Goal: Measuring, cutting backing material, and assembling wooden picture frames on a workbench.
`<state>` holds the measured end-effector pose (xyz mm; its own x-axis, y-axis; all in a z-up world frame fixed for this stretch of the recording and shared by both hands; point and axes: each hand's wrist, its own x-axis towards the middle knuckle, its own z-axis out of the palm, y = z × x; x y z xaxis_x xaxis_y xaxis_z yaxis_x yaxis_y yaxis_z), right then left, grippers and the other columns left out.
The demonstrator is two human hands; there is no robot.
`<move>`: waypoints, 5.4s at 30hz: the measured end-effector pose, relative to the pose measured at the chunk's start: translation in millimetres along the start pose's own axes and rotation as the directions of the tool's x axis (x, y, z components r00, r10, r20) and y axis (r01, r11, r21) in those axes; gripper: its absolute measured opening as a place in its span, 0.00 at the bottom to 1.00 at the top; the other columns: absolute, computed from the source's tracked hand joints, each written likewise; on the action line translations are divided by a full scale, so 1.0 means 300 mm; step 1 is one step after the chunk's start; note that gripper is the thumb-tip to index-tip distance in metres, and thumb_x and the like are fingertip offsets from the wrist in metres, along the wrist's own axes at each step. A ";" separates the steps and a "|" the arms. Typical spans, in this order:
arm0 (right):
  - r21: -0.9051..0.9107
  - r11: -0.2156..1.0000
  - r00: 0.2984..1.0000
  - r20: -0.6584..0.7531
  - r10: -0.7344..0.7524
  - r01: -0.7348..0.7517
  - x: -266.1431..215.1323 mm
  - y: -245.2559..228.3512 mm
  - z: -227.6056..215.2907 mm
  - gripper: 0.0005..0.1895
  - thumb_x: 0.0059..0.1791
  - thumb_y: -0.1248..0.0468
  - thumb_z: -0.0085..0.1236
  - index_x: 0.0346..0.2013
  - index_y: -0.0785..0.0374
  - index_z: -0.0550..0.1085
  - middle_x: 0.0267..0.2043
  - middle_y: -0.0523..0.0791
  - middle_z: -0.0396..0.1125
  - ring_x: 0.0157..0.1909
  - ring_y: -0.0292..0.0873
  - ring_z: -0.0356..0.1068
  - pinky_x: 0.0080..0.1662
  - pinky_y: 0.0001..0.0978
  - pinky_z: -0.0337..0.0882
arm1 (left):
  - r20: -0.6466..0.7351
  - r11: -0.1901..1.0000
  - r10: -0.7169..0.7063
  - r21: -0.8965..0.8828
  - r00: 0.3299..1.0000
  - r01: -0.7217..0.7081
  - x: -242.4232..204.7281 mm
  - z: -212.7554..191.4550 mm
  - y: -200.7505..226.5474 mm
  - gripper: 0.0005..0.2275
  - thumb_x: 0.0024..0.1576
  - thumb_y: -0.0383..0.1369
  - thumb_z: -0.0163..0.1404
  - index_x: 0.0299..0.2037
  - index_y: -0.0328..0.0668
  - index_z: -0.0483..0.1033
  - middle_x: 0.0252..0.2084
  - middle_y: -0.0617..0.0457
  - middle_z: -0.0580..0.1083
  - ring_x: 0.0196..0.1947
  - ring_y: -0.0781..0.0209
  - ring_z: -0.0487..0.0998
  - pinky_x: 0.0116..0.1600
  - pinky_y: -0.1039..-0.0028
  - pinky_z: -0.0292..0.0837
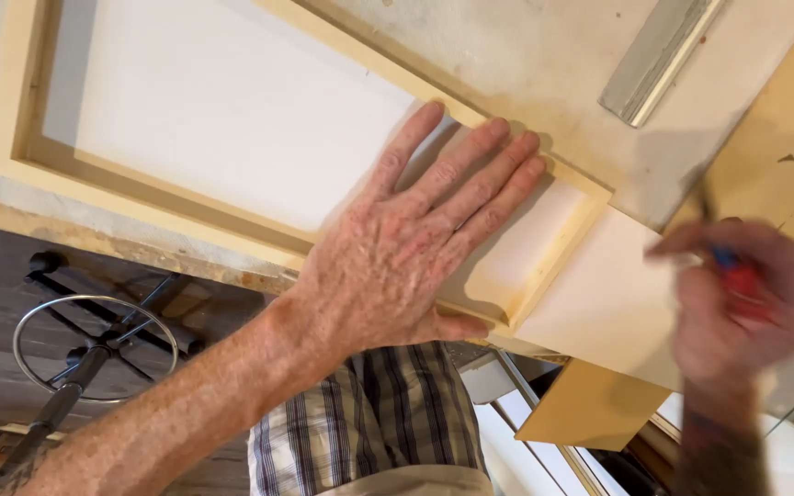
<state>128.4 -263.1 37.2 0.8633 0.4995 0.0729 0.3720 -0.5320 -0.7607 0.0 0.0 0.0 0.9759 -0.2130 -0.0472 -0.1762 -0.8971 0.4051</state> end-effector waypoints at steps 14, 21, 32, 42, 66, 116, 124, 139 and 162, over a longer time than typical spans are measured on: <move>-0.207 0.976 0.533 0.834 0.142 0.064 0.200 -0.182 0.097 0.06 0.43 0.58 0.69 0.33 0.49 0.80 0.21 0.31 0.72 0.18 0.29 0.66 0.24 0.20 0.69 | 0.025 0.978 0.008 0.207 1.000 -0.013 0.004 0.010 -0.010 0.60 0.49 0.86 0.26 0.80 0.42 0.36 0.82 0.46 0.39 0.81 0.49 0.39 0.79 0.50 0.30; -0.230 0.967 0.503 0.851 0.148 0.105 0.212 -0.145 0.138 0.08 0.42 0.56 0.70 0.24 0.49 0.77 0.14 0.31 0.66 0.12 0.29 0.59 0.22 0.20 0.64 | 0.022 0.974 0.016 0.224 1.000 -0.021 0.011 -0.017 -0.019 0.58 0.52 0.82 0.29 0.81 0.42 0.41 0.82 0.47 0.43 0.80 0.49 0.43 0.79 0.51 0.37; -0.106 0.967 0.270 0.962 0.041 0.231 0.244 -0.149 0.147 0.05 0.49 0.59 0.62 0.32 0.50 0.73 0.22 0.32 0.69 0.18 0.34 0.66 0.24 0.29 0.69 | 0.015 0.981 0.022 0.194 1.000 -0.025 0.011 -0.012 -0.016 0.58 0.51 0.82 0.33 0.81 0.42 0.42 0.82 0.48 0.44 0.80 0.50 0.43 0.79 0.50 0.38; -0.064 0.962 0.146 0.989 0.025 0.266 0.251 -0.107 0.173 0.09 0.51 0.54 0.62 0.29 0.48 0.74 0.19 0.33 0.72 0.18 0.39 0.71 0.24 0.34 0.70 | 0.019 0.984 0.024 0.177 1.000 -0.027 0.017 -0.005 -0.018 0.58 0.47 0.80 0.37 0.80 0.44 0.45 0.81 0.49 0.46 0.80 0.51 0.45 0.78 0.49 0.42; 0.060 0.859 -0.053 0.998 -0.039 0.508 0.287 -0.156 0.202 0.07 0.54 0.60 0.55 0.36 0.58 0.67 0.29 0.41 0.66 0.21 0.44 0.67 0.25 0.40 0.68 | 0.022 0.987 0.022 0.161 1.000 -0.025 0.015 -0.007 -0.020 0.58 0.48 0.80 0.37 0.80 0.43 0.43 0.82 0.50 0.44 0.80 0.52 0.45 0.79 0.52 0.41; -0.353 0.638 0.333 0.930 0.157 0.685 0.458 -0.146 0.114 0.06 0.49 0.61 0.64 0.38 0.58 0.80 0.23 0.43 0.71 0.19 0.38 0.68 0.26 0.30 0.68 | -0.186 0.984 -0.064 0.150 0.981 0.093 0.007 0.154 0.037 0.64 0.39 0.83 0.29 0.82 0.43 0.42 0.83 0.49 0.41 0.80 0.47 0.35 0.79 0.45 0.27; -0.456 0.477 0.390 0.890 0.236 0.751 0.445 -0.172 0.127 0.05 0.51 0.54 0.62 0.38 0.48 0.81 0.27 0.36 0.73 0.26 0.35 0.71 0.39 0.24 0.68 | -0.178 0.979 -0.040 0.191 0.983 0.074 0.006 0.161 0.032 0.64 0.42 0.84 0.26 0.82 0.42 0.42 0.83 0.46 0.39 0.81 0.47 0.35 0.79 0.45 0.25; -0.259 0.063 0.245 0.954 0.171 0.964 0.434 -0.259 0.138 0.14 0.57 0.44 0.50 0.33 0.43 0.73 0.23 0.29 0.69 0.29 0.31 0.75 0.26 0.30 0.74 | -0.199 0.949 0.006 0.310 0.980 0.057 -0.018 0.133 0.013 0.62 0.44 0.88 0.19 0.80 0.45 0.45 0.82 0.45 0.41 0.81 0.47 0.38 0.79 0.45 0.22; -0.241 0.155 0.230 0.970 0.082 0.958 0.354 -0.324 0.132 0.10 0.57 0.52 0.52 0.35 0.50 0.72 0.25 0.36 0.70 0.23 0.41 0.75 0.27 0.38 0.76 | -0.208 0.942 0.006 0.330 0.978 0.065 -0.026 0.117 0.015 0.62 0.46 0.86 0.20 0.78 0.41 0.45 0.81 0.45 0.43 0.80 0.48 0.40 0.79 0.46 0.24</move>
<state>170.5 -131.1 93.3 -0.1013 0.7342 -0.6713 0.9668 0.2317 0.1075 -13.0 -15.8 -29.9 0.9803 -0.1327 0.1464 -0.1450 -0.9865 0.0767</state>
